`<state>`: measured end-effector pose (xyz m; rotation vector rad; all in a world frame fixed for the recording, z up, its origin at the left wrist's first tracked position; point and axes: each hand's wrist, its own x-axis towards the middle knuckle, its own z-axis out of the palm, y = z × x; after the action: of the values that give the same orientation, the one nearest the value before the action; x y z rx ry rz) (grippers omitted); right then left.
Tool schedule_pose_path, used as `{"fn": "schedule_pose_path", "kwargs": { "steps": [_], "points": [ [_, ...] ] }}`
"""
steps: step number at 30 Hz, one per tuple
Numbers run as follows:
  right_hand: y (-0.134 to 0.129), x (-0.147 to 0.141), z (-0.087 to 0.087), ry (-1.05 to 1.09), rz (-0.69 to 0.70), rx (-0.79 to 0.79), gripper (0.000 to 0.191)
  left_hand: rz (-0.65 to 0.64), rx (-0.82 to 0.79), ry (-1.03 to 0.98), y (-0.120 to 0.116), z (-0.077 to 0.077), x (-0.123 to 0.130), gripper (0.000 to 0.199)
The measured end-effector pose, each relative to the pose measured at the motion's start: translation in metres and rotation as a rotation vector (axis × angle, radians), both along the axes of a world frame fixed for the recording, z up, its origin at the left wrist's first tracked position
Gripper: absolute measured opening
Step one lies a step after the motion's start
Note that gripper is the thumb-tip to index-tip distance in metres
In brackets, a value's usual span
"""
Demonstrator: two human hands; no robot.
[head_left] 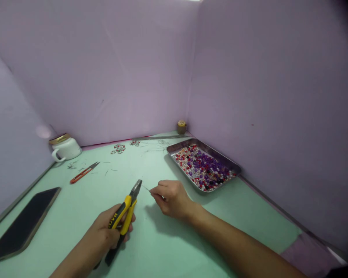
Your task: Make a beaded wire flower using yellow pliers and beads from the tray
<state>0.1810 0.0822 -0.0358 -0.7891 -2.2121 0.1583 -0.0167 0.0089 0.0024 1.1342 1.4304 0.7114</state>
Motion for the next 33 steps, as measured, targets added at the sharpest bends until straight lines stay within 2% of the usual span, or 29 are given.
{"fn": "schedule_pose_path", "kwargs": {
  "steps": [4,7,13,18,20,23,28,30,33],
  "points": [
    [-0.002,-0.002,-0.002,0.084,0.052,-0.101,0.016,0.097,0.026,0.005,0.008,-0.005,-0.012,0.042],
    [-0.004,-0.005,-0.001,0.178,0.043,-0.248,0.015,0.166,-0.058,0.035,0.015,-0.01,-0.015,0.037],
    [-0.002,-0.01,0.005,0.376,0.041,-0.733,0.01,0.045,0.029,0.026,0.009,-0.01,-0.011,0.044],
    [0.001,-0.012,0.01,0.543,0.088,-1.093,0.013,0.019,-0.036,0.066,0.008,-0.011,-0.012,0.047],
    [0.001,-0.013,0.011,0.555,0.096,-1.156,0.014,-0.03,0.023,0.053,0.007,-0.005,-0.008,0.047],
    [0.0,-0.013,0.011,0.533,0.102,-1.209,0.012,-0.005,0.031,0.036,0.004,0.003,-0.003,0.048],
    [0.002,-0.012,0.016,0.675,0.079,-1.264,0.009,0.014,-0.025,0.02,0.005,-0.005,-0.003,0.059],
    [0.002,-0.011,0.017,0.755,0.102,-1.325,0.012,-0.036,0.002,0.039,0.003,-0.003,-0.002,0.055],
    [0.003,-0.01,0.016,0.835,0.172,-1.439,0.013,-0.144,0.073,0.136,-0.003,0.009,0.004,0.042]
  ]
}}
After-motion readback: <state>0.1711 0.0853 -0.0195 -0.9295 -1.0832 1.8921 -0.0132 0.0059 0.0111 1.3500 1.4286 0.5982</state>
